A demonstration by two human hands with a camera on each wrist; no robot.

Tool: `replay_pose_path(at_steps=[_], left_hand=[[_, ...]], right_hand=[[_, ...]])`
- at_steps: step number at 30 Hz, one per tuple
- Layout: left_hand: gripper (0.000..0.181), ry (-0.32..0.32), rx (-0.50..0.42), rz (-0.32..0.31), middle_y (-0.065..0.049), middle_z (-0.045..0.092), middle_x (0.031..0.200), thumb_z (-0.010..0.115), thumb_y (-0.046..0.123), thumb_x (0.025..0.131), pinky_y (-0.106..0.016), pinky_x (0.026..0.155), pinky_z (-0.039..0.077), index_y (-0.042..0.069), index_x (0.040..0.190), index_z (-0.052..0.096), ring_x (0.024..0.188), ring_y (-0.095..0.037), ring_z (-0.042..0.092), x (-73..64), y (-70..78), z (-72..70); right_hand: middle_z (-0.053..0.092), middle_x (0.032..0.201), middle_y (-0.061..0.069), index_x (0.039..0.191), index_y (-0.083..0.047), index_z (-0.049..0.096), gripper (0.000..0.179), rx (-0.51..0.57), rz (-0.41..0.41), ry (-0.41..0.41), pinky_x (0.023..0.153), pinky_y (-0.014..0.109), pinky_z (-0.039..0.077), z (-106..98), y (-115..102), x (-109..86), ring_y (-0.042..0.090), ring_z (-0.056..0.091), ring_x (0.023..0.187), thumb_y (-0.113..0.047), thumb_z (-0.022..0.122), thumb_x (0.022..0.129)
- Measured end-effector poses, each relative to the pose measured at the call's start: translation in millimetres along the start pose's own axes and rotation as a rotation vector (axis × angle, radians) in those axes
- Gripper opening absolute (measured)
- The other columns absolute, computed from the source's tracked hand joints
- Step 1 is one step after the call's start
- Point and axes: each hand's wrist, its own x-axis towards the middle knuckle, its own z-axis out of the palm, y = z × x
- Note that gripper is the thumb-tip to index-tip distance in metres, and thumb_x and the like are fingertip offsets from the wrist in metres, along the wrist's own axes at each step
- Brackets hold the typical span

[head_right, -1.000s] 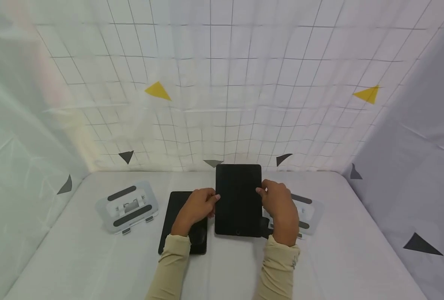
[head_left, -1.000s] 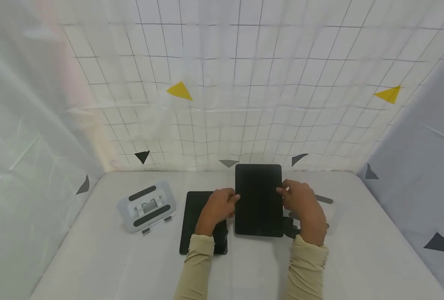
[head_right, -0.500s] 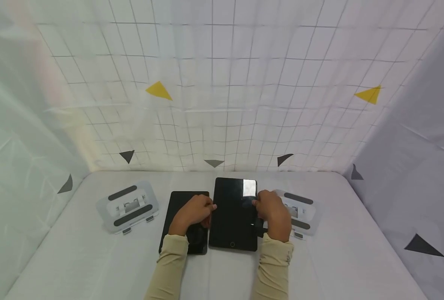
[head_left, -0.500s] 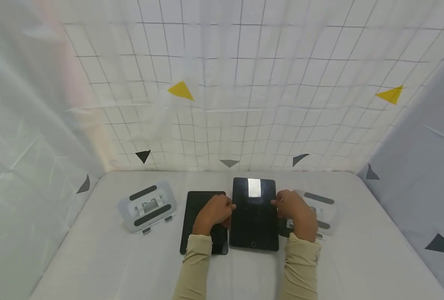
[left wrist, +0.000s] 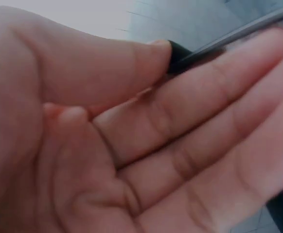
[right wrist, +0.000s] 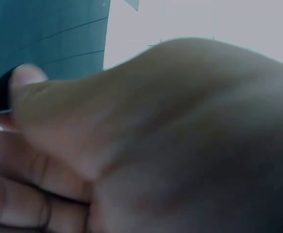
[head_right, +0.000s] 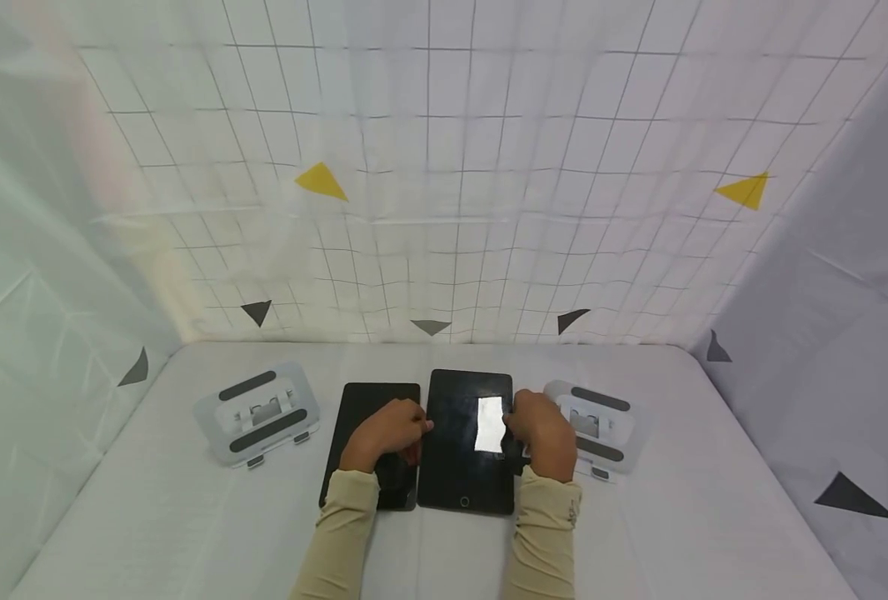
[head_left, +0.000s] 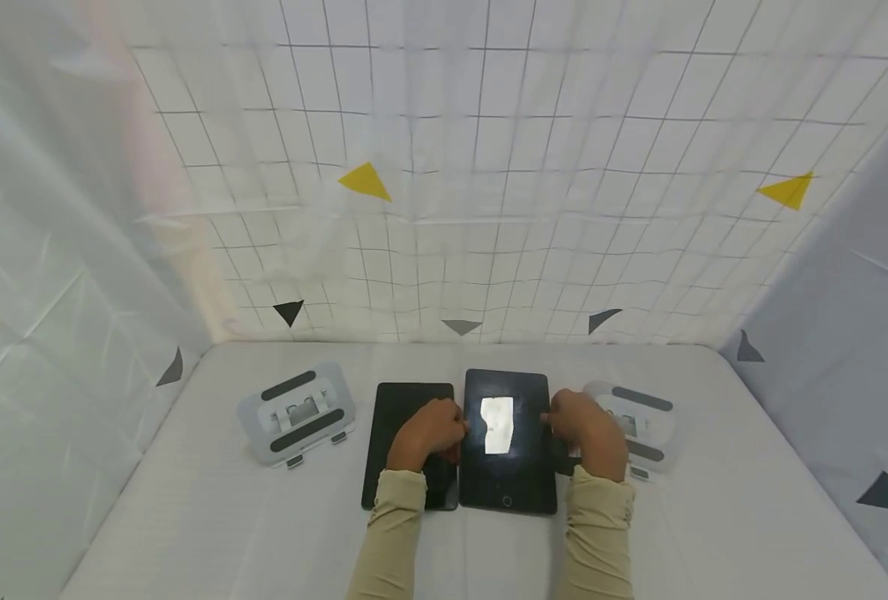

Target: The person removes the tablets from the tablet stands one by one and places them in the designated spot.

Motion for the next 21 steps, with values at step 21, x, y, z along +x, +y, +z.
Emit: replay_pose_path(at_steps=[21], left_hand=[[0.023,0.037,0.314,-0.141,-0.007,0.064,0.079,0.063,0.018,0.106,-0.038,0.066,0.051,-0.002,0.103,0.075,0.066,-0.02,0.058,4.2,14.2,16.9]], right_hand=[[0.062,0.074,0.011,0.093,0.004,0.066,0.002,-0.038,0.045,0.052,0.057,0.035,0.049,12,-6,-2.7,0.026,0.061,0.065,0.003,0.067,0.094]])
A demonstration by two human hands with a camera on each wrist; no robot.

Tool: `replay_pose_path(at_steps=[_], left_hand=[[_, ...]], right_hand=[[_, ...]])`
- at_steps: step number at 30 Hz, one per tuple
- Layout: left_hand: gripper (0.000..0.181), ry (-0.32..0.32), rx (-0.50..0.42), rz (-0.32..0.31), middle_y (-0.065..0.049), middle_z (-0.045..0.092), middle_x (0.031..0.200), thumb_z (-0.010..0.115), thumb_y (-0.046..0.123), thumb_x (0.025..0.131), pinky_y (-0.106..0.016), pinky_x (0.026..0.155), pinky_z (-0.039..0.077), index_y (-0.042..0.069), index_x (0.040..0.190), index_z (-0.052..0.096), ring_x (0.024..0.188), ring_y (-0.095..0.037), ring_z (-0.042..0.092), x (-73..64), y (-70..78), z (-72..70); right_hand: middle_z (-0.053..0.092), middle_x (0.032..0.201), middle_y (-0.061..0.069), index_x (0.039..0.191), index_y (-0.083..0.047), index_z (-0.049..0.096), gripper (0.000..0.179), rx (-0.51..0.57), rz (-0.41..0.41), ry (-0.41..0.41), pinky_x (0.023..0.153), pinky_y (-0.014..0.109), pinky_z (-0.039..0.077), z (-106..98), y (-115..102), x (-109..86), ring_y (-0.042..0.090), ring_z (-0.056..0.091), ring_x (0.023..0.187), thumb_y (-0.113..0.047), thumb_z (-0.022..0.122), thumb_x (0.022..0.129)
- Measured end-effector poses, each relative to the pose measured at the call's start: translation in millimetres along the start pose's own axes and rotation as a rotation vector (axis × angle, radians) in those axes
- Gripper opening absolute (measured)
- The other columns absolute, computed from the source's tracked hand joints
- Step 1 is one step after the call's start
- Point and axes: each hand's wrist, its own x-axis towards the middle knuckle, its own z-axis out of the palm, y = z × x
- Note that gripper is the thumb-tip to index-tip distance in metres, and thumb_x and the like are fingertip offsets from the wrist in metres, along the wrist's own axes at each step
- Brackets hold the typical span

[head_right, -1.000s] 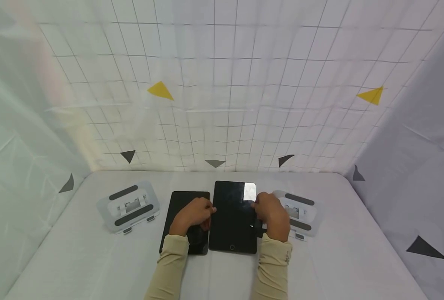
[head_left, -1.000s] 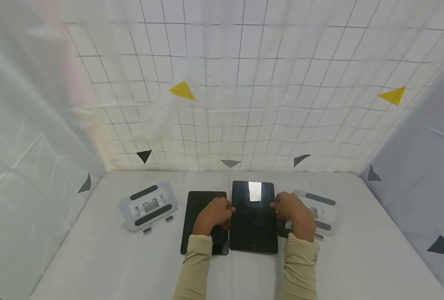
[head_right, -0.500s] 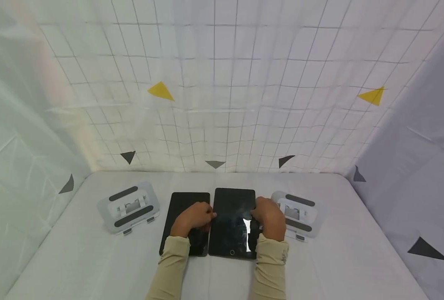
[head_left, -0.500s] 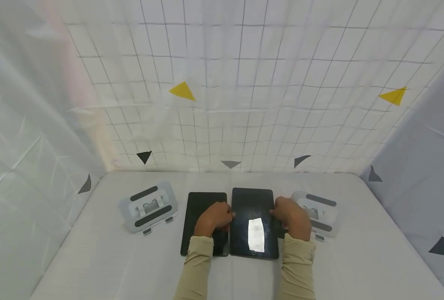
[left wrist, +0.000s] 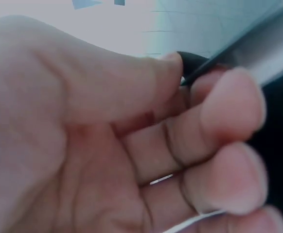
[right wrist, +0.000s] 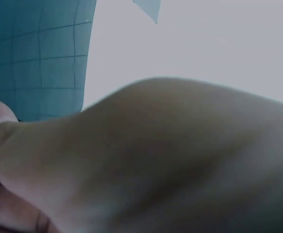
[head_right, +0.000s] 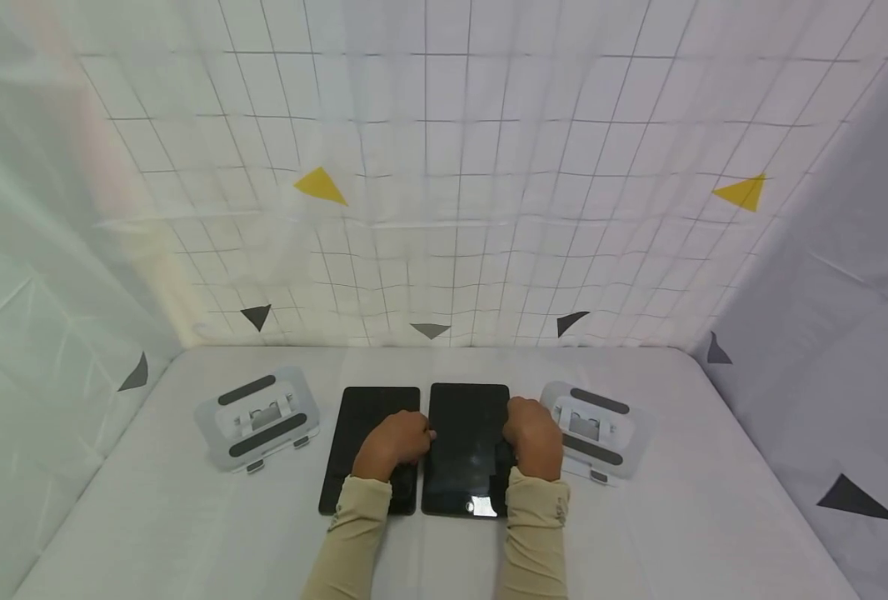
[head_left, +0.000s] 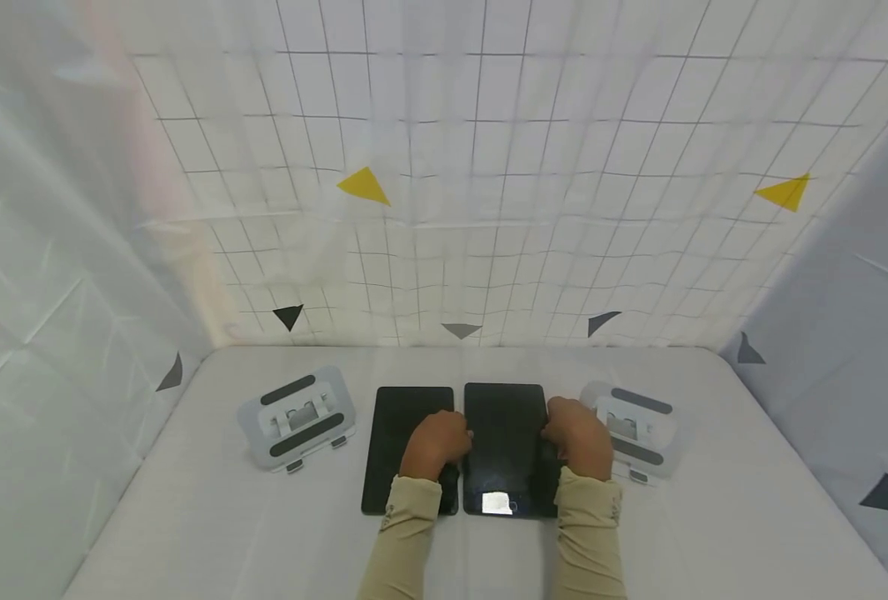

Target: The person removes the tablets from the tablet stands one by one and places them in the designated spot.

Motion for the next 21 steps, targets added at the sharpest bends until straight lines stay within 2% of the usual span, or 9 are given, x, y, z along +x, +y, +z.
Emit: replay_pose_path(at_steps=[8,13,21], left_hand=[[0.022,-0.008,-0.017,0.003,-0.005,0.062,0.069,0.068,0.018,0.103,-0.037,0.063,0.05,0.0,0.093,0.074,0.061,-0.017,0.058,-4.6,-0.7,-5.0],[0.023,-0.004,-0.016,-0.005,-0.004,0.062,0.068,0.07,0.021,0.102,-0.037,0.063,0.051,0.001,0.091,0.074,0.061,-0.017,0.058,-3.1,-1.6,-3.5],[0.026,0.017,0.012,0.008,-0.002,0.059,0.064,0.073,0.024,0.101,-0.035,0.06,0.049,0.004,0.084,0.074,0.058,-0.015,0.056,-2.0,-2.4,-2.8]], right_hand=[[0.063,0.076,0.013,0.093,0.006,0.066,0.003,-0.044,-0.009,0.064,0.058,0.039,0.05,7.5,-1.8,6.8,0.028,0.06,0.068,0.008,0.066,0.09],[0.062,0.074,0.014,0.088,0.003,0.067,0.008,-0.035,-0.006,0.098,0.056,0.04,0.05,8.7,-1.8,5.9,0.029,0.06,0.066,0.01,0.063,0.088],[0.063,0.072,0.014,0.087,0.005,0.068,0.007,-0.045,-0.045,0.13,0.056,0.041,0.052,10.1,-1.1,6.2,0.03,0.062,0.065,0.009,0.062,0.087]])
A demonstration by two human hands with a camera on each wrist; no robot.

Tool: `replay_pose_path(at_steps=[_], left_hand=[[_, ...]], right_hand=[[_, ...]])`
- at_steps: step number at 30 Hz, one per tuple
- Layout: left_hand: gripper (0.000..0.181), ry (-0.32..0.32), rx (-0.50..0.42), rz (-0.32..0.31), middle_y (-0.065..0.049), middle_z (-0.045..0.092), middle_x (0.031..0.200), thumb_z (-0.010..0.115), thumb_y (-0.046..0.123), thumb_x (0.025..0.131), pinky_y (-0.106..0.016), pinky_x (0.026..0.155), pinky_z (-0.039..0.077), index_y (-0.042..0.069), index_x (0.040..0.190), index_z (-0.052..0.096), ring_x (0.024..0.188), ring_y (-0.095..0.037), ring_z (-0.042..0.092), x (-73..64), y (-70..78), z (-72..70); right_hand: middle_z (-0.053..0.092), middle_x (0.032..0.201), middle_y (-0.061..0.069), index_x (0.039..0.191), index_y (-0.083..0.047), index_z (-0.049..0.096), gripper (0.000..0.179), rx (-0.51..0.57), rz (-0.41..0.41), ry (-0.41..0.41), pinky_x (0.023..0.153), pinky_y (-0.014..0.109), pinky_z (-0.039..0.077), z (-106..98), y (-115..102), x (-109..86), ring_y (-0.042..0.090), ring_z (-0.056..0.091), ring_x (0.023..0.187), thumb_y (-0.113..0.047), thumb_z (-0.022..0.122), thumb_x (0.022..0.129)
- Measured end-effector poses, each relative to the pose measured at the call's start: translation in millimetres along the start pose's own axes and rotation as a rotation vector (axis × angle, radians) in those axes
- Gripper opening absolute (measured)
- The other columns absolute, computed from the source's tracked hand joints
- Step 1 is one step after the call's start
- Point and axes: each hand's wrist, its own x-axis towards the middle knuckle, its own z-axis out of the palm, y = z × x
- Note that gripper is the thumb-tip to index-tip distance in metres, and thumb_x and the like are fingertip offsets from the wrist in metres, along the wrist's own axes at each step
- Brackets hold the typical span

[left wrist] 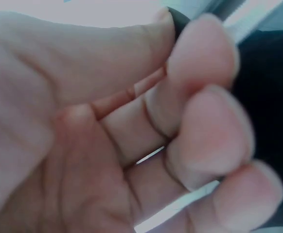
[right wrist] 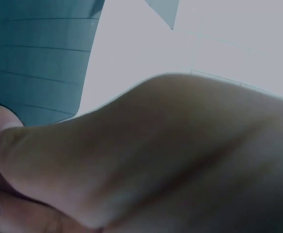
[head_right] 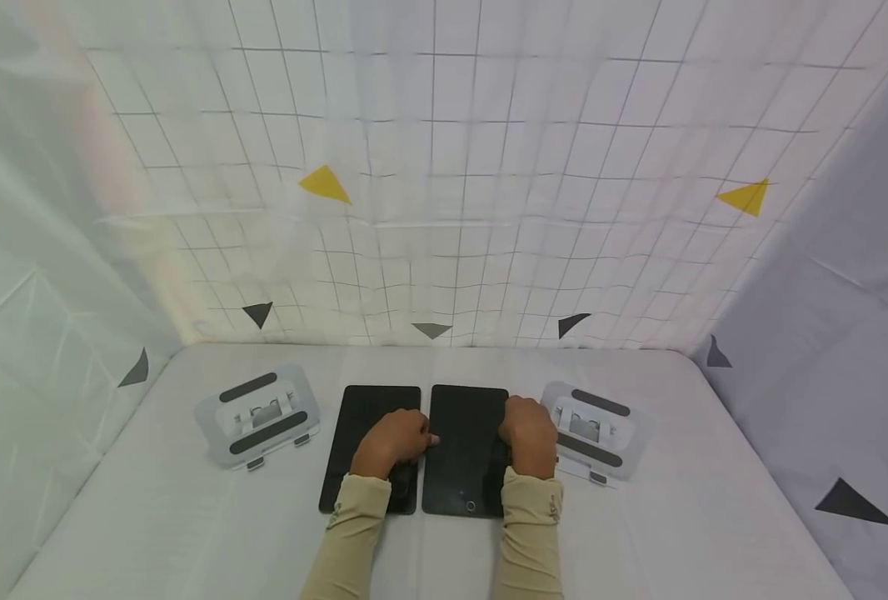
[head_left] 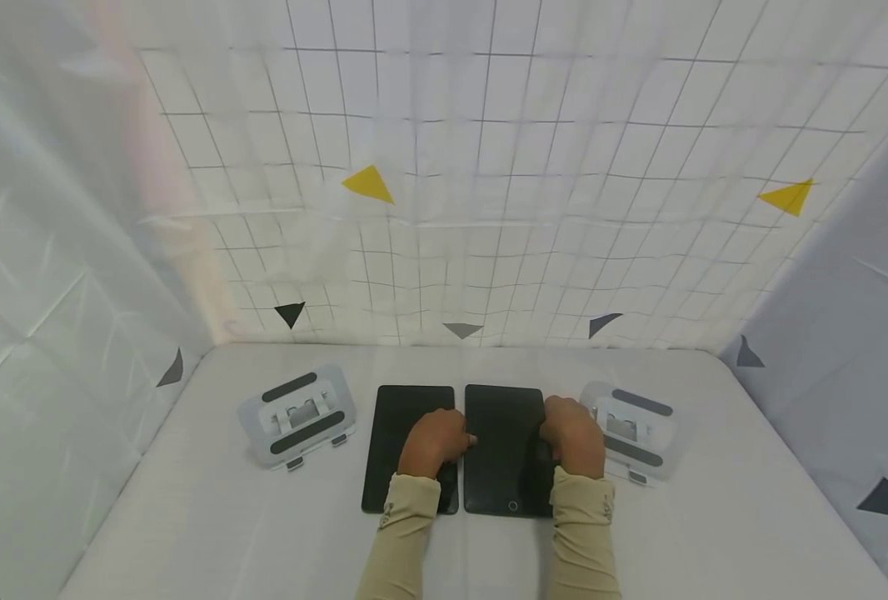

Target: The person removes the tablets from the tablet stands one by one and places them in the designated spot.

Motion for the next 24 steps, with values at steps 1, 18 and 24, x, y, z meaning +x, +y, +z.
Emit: replay_pose_path(at_steps=[1,18,24], left_hand=[[0.026,0.002,0.003,0.002,-0.002,0.059,0.063,0.073,0.024,0.1,-0.035,0.06,0.049,0.004,0.084,0.074,0.057,-0.015,0.056,0.0,0.2,0.1],[0.025,0.02,0.042,-0.007,-0.004,0.067,0.075,0.077,0.026,0.097,-0.035,0.062,0.05,0.002,0.094,0.078,0.061,-0.016,0.055,0.7,3.7,1.3],[0.034,0.017,-0.043,-0.02,-0.002,0.059,0.06,0.078,0.025,0.097,-0.033,0.053,0.044,0.009,0.069,0.066,0.053,-0.015,0.054,0.3,-3.8,2.0]], right_hand=[[0.063,0.072,0.015,0.087,0.005,0.068,0.007,-0.002,0.003,0.0,0.056,0.041,0.052,0.4,0.6,0.3,0.03,0.062,0.065,0.009,0.062,0.087],[0.062,0.072,0.013,0.094,0.006,0.068,0.005,-0.023,0.034,-0.059,0.058,0.038,0.053,-0.5,5.0,3.5,0.028,0.062,0.063,0.003,0.065,0.091],[0.06,0.071,0.012,0.106,0.008,0.065,0.022,0.052,0.05,-0.122,0.06,0.038,0.05,0.2,2.7,-0.1,0.025,0.063,0.056,-0.013,0.066,0.099]])
